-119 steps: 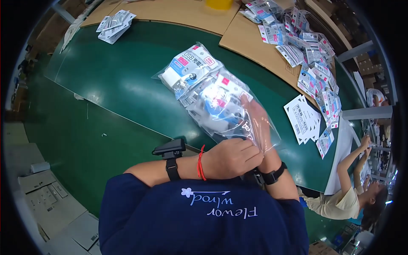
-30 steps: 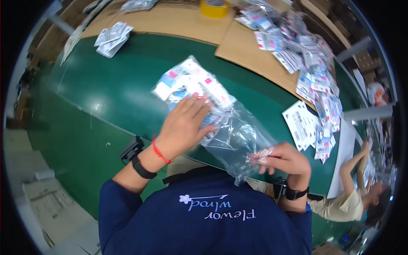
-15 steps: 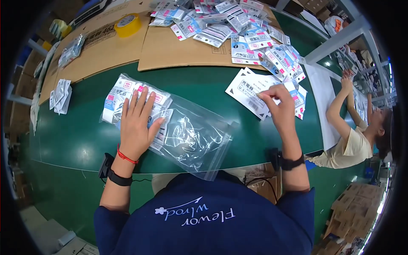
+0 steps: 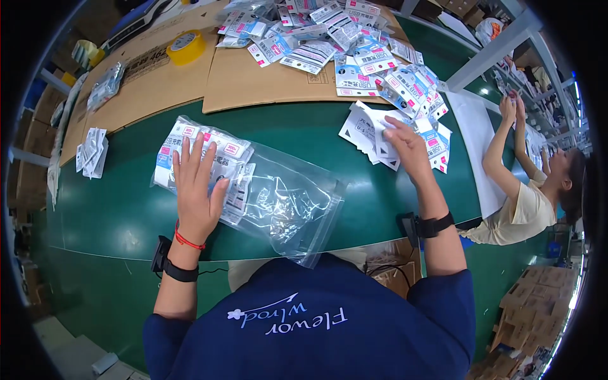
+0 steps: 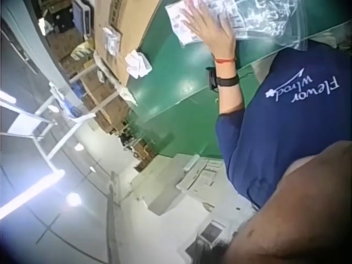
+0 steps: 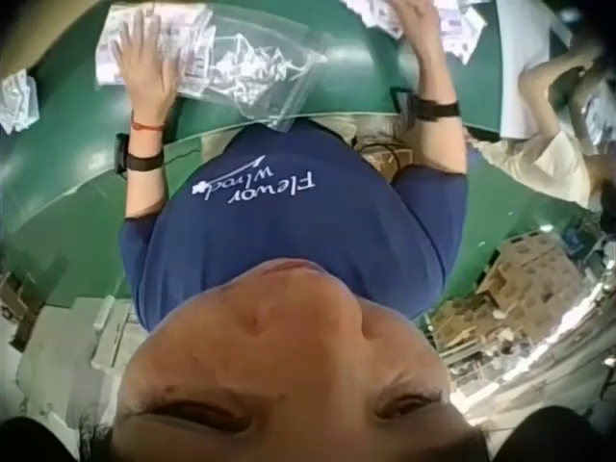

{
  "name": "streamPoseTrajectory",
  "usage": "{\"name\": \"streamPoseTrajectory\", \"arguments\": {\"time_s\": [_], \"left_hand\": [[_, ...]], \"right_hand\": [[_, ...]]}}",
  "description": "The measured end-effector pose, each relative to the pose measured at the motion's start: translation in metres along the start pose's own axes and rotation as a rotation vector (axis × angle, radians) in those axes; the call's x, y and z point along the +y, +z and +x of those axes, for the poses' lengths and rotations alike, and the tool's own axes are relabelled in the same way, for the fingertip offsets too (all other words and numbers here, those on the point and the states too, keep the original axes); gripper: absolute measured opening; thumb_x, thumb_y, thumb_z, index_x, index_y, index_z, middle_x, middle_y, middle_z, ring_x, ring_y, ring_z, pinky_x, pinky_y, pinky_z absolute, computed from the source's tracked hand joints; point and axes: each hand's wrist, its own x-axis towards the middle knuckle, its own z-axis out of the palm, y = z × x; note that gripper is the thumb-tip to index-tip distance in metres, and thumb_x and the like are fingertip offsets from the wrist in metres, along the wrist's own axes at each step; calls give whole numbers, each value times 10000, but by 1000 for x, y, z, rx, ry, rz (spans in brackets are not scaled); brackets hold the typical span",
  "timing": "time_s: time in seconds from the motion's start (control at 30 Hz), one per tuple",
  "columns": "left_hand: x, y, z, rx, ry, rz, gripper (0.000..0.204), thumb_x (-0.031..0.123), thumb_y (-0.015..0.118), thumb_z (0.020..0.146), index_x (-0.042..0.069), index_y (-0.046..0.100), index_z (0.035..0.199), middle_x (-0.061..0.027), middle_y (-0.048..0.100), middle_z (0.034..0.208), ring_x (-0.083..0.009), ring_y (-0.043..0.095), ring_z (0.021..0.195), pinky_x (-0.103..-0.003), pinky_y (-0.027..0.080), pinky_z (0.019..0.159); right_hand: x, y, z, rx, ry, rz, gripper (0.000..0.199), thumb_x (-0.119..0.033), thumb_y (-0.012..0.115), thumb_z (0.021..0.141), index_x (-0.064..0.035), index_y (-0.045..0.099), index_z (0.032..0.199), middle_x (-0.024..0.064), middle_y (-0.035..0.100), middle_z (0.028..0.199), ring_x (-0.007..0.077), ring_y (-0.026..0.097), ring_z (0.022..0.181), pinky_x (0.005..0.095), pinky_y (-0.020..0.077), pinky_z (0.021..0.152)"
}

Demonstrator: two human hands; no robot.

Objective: The person packs USB chargers and a label into a plastic bag by hand, seals it, and repeats the process for a second bag.

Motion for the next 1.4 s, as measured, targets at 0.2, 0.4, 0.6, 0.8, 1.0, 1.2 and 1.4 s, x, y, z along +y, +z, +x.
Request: {"name": "streamPoseTrajectory", "arguments": {"time_s": [0.2,0.4,0.6,0.8,1.0,1.2,1.4], "left_hand": [[37,-7,13,-35,-171,-1033,486,261,552,927,16,459,1336,-191,532,1299,-298,520,1188,-400,395,1003],[85,-12,44,-57,-789,-1962,368,169,576,940,6,508,1262,-97,616,1159,-168,604,1033,-311,485,883],[78,-11,37,97,-755,-1817,300,166,579,941,-10,563,1183,-72,633,1105,-120,602,982,-265,486,834],[70,-1,30,67,-647,-1675,240,155,594,932,-9,612,1107,-67,662,1008,-89,593,908,-242,476,797],[69,5,29,151,-394,-1048,210,125,584,932,-17,618,1082,-50,659,880,-69,585,771,-219,478,694],[18,-13,22,420,-666,-1257,182,115,567,938,-6,623,1062,-12,593,760,-58,527,625,-190,430,538],[-18,-36,-9,584,-657,-1027,185,120,556,947,-17,619,1054,-22,599,767,-61,536,640,-190,426,534]], "right_hand": [[-87,20,-3,200,-454,-185,210,-157,612,882,-85,710,1053,95,588,1231,252,508,1176,330,373,993],[-158,51,-27,353,-979,-573,187,-114,630,868,-83,708,1035,102,613,1165,207,549,1082,311,414,906],[-125,60,-26,-52,38,735,147,-94,641,871,-17,671,992,59,647,971,121,574,856,259,441,776],[-118,53,-34,-109,0,620,115,-98,655,868,-10,629,936,0,614,783,74,544,709,224,434,671],[-123,52,-49,66,14,481,92,-99,648,874,-18,620,908,-17,598,760,52,524,669,200,411,618],[-72,-27,-76,29,224,315,96,-121,645,876,-27,625,881,-30,592,727,33,516,635,183,394,575],[-45,-22,-111,-270,555,230,104,-130,642,874,-27,638,862,-25,603,712,27,510,617,179,395,563]]}}
